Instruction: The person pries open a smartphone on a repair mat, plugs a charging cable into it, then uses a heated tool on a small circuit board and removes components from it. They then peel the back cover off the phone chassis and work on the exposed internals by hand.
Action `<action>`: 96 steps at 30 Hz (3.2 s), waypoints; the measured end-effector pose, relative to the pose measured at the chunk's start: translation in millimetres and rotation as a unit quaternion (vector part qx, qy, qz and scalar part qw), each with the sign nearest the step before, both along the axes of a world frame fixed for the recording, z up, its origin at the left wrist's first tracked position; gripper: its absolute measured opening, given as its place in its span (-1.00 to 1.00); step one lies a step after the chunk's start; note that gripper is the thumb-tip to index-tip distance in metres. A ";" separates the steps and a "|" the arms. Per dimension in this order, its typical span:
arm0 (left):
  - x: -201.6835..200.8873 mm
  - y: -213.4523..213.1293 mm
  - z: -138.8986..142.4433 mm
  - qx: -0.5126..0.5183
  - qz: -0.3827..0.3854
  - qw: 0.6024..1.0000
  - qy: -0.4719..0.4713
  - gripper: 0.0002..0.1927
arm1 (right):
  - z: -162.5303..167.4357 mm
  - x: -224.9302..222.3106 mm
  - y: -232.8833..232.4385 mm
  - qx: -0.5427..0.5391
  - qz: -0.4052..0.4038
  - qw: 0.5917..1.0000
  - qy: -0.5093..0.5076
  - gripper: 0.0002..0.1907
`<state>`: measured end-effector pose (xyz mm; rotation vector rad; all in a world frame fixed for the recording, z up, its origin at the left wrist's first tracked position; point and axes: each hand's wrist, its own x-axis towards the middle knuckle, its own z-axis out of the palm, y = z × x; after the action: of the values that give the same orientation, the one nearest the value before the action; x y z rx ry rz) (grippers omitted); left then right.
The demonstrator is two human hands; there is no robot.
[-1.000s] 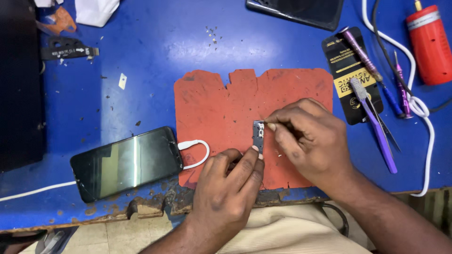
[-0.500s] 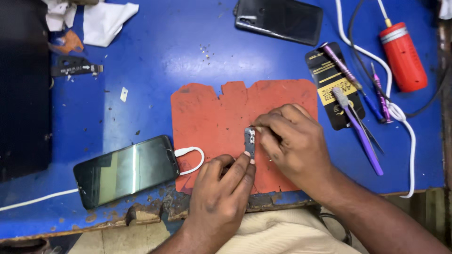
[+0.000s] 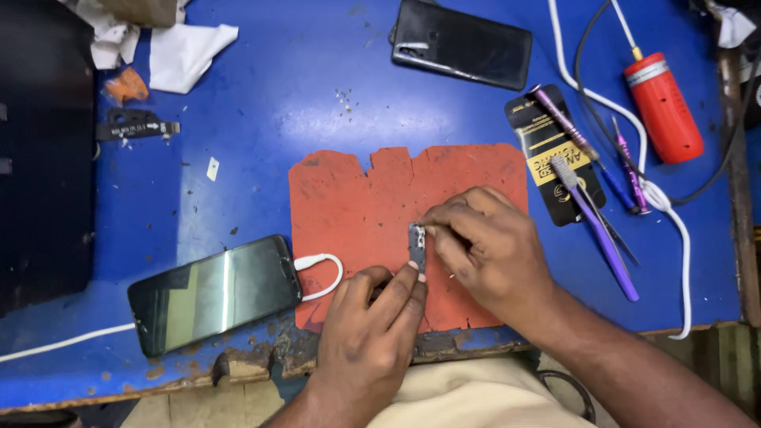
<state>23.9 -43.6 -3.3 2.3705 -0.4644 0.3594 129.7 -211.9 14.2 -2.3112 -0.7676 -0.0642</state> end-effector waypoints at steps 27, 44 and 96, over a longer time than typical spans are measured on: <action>-1.3 2.8 2.8 -0.004 0.001 1.000 0.014 -0.50 | 5.2 -18.1 -11.8 0.000 -0.015 0.999 0.044 -0.83; 0.2 -1.4 -1.6 -0.001 0.020 1.000 -0.003 -0.58 | 9.8 -17.0 -13.4 -0.002 -0.002 1.000 0.019 -0.84; 0.9 -7.7 9.1 0.095 0.017 0.995 -0.027 -0.47 | 24.9 -34.2 -89.2 -0.214 -0.070 0.974 -0.033 -0.46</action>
<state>24.7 -51.3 5.8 2.5613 -0.5029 0.4122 95.5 -301.1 39.1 -2.7843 -0.7023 -0.0429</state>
